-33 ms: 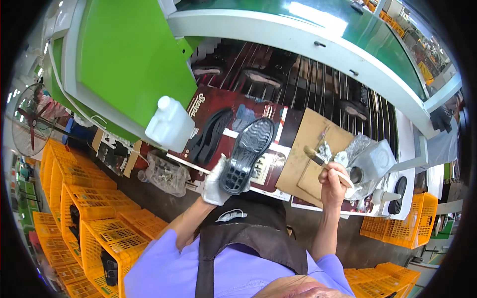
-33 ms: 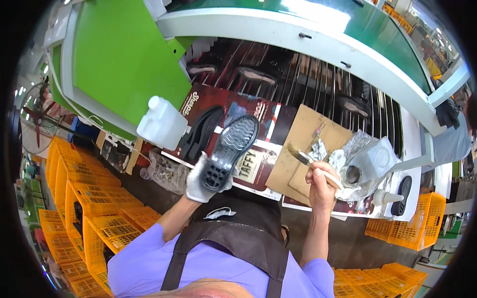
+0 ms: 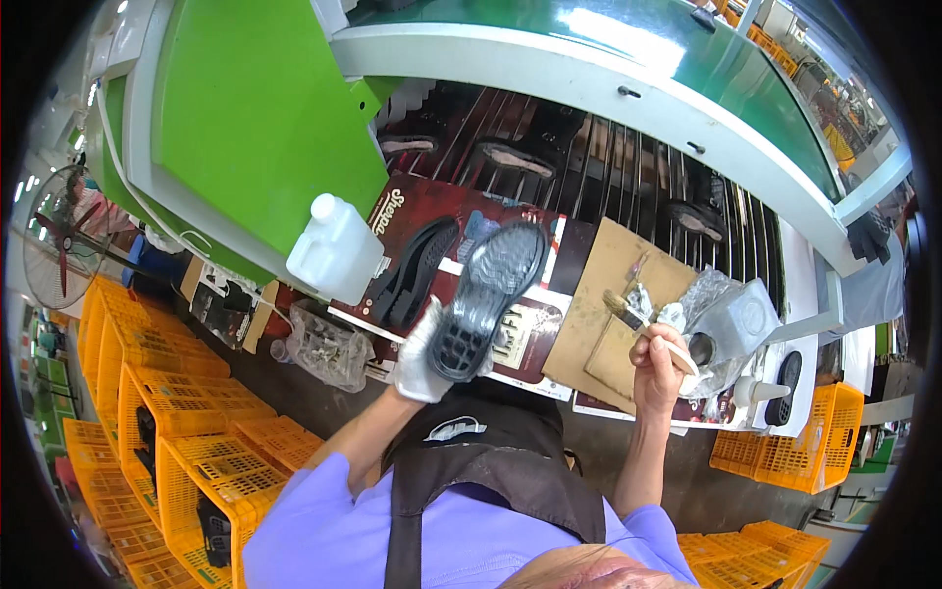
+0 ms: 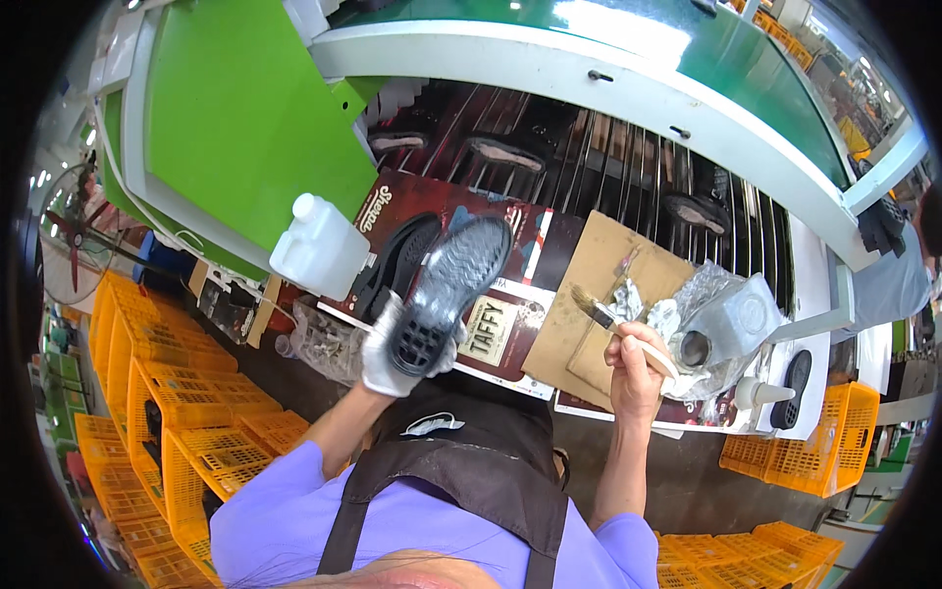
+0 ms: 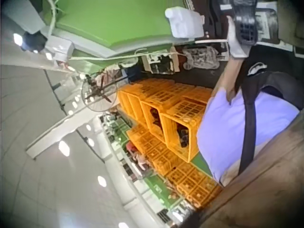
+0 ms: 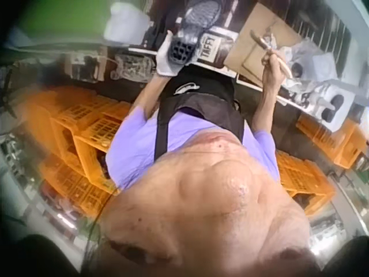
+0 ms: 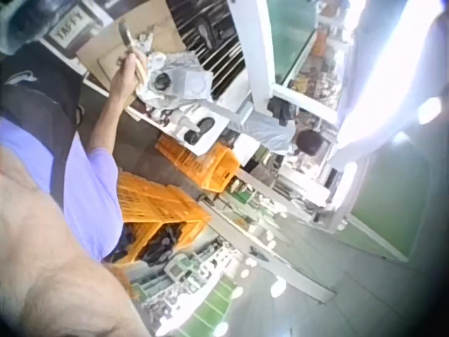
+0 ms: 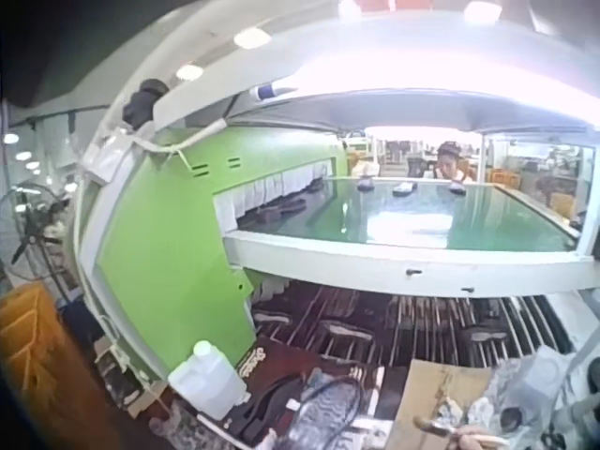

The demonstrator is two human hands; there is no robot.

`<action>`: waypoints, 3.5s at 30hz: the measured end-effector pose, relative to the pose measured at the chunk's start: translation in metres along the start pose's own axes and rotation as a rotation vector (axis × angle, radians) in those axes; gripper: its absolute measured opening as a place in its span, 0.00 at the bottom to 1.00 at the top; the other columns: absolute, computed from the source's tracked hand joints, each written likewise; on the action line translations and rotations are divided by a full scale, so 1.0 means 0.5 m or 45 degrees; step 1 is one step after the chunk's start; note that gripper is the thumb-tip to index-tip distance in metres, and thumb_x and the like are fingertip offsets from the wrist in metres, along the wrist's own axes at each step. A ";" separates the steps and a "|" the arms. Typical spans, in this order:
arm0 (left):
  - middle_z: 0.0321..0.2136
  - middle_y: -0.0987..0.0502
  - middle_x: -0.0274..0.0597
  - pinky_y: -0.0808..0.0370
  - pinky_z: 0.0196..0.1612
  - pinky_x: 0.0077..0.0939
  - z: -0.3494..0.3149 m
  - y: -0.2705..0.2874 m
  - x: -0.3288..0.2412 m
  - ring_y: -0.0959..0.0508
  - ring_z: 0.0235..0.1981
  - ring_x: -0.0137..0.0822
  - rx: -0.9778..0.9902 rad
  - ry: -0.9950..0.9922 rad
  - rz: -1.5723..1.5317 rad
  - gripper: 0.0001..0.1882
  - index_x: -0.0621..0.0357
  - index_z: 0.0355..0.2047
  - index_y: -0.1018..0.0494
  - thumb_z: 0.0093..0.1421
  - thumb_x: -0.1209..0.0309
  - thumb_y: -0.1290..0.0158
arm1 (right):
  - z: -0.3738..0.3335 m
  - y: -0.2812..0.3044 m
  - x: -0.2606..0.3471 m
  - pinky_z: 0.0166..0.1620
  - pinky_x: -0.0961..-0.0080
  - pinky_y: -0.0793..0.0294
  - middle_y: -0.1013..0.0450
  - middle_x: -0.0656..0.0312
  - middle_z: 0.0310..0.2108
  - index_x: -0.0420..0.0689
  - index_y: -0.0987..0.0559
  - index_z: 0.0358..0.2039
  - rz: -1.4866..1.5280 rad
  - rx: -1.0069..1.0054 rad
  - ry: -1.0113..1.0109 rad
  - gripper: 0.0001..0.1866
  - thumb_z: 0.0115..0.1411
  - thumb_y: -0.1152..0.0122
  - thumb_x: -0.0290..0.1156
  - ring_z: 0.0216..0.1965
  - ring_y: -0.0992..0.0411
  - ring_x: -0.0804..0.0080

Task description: The person uses a paintbrush to apply a dark coating to the soles of black shoes. They repeatedly dip the brush into a container and paint the textured surface of the soles, handling the shoes one at a time and placing them on a workbench.

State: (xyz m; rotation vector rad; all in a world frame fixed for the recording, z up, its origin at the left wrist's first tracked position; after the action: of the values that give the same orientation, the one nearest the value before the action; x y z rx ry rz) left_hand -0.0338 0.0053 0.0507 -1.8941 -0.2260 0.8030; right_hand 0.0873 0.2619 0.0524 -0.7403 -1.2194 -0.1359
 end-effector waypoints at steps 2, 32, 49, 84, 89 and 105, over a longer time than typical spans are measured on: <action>0.35 0.29 0.57 0.24 0.27 0.31 0.035 -0.083 -0.066 0.24 0.29 0.43 0.228 -0.139 0.110 0.35 0.64 0.50 0.38 0.59 0.42 0.66 | -0.003 0.008 0.005 0.27 0.84 0.36 0.31 0.60 0.24 0.37 0.27 0.37 0.018 -0.044 -0.005 0.11 0.56 0.43 0.30 0.24 0.35 0.78; 0.33 0.26 0.53 0.31 0.41 0.43 0.113 0.166 -0.183 0.26 0.38 0.51 -1.142 -0.523 3.039 0.40 0.65 0.54 0.43 0.46 0.53 0.43 | -0.093 -0.003 -0.027 0.30 0.82 0.36 0.34 0.62 0.29 0.35 0.24 0.37 -0.508 0.054 -0.023 0.16 0.60 0.48 0.37 0.28 0.36 0.78; 0.44 0.30 0.62 0.32 0.48 0.39 0.082 0.076 -0.112 0.28 0.46 0.54 -0.531 -0.088 3.060 0.50 0.61 0.59 0.49 0.42 0.46 0.42 | -0.065 0.175 0.180 0.27 0.89 0.35 0.27 0.68 0.23 0.36 0.22 0.31 -1.293 -0.627 0.272 0.06 0.55 0.41 0.26 0.25 0.34 0.87; 0.42 0.29 0.59 0.29 0.45 0.36 0.159 -0.053 0.171 0.27 0.41 0.48 0.391 0.326 -0.035 0.27 0.65 0.52 0.38 0.63 0.53 0.64 | -0.055 0.258 0.154 0.27 0.84 0.38 0.32 0.66 0.26 0.42 0.22 0.37 -1.611 -0.040 0.195 0.09 0.54 0.43 0.23 0.24 0.37 0.81; 0.42 0.28 0.52 0.28 0.47 0.33 0.170 -0.047 0.198 0.26 0.42 0.42 0.321 0.419 -0.042 0.29 0.59 0.51 0.36 0.59 0.49 0.57 | -0.053 0.229 0.174 0.31 0.79 0.38 0.36 0.62 0.24 0.39 0.23 0.37 -1.558 0.160 -0.261 0.10 0.53 0.44 0.20 0.27 0.36 0.74; 0.48 0.33 0.41 0.34 0.53 0.29 0.191 -0.104 0.167 0.32 0.48 0.33 0.376 -0.273 0.862 0.37 0.57 0.57 0.46 0.48 0.76 0.39 | -0.088 0.275 0.147 0.25 0.88 0.31 0.28 0.61 0.24 0.36 0.27 0.37 -0.279 -0.645 0.207 0.10 0.58 0.45 0.28 0.21 0.32 0.81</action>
State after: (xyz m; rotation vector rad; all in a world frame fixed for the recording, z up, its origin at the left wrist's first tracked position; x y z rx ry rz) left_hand -0.0195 0.1407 0.0353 -1.6000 0.4111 1.4084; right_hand 0.2146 0.3622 0.0501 -1.0081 -1.1166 -0.6928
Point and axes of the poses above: each hand's wrist, its own z-axis towards the middle knuckle, its own y-axis out of the back of the hand, x = y × z, the point moved 6 cm from there along z, towards the middle knuckle
